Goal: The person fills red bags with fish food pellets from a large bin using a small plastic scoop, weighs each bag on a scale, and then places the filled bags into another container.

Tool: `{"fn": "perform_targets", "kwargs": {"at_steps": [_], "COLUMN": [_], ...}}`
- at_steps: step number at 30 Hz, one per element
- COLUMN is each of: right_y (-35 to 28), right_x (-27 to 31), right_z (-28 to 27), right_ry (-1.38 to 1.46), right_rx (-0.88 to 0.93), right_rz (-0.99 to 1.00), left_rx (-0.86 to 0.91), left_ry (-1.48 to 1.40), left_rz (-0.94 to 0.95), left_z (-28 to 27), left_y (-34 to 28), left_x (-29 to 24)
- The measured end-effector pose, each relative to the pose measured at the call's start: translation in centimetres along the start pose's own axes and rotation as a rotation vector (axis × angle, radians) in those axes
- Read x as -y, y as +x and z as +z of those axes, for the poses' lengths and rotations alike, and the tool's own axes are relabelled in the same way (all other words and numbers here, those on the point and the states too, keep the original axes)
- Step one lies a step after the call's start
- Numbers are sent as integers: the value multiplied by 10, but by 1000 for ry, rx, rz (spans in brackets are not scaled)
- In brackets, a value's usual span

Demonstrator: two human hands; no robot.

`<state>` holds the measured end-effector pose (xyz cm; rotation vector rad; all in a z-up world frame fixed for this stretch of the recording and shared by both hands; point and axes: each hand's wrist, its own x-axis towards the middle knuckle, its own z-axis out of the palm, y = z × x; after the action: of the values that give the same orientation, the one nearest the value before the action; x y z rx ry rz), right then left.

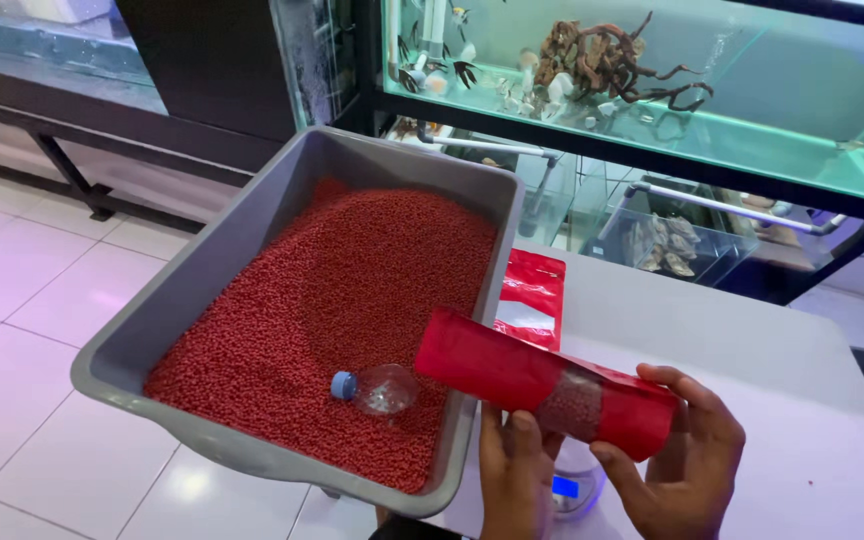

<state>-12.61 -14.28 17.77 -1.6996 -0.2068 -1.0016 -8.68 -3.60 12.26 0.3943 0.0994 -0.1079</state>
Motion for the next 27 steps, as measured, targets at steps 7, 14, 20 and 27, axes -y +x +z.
{"fn": "perform_targets", "kwargs": {"at_steps": [7,14,20,27], "right_y": [13,18,19,13], "right_x": [-3,10,14,20], "right_z": [5,6,5,7], "right_ry": [4,-60,-101,-134], "right_rx": [79,118,130,104], "right_rz": [-68,-26,-18,64], "left_rx": [-11,-39,-3,-8], "left_ry": [-139,-97,-94,-107], "left_rz": [0,-40,13,66], "left_z": [17,25,26,20], "left_y": [2,0,-3,-3], "left_x": [-13,-24,-23,-11]}}
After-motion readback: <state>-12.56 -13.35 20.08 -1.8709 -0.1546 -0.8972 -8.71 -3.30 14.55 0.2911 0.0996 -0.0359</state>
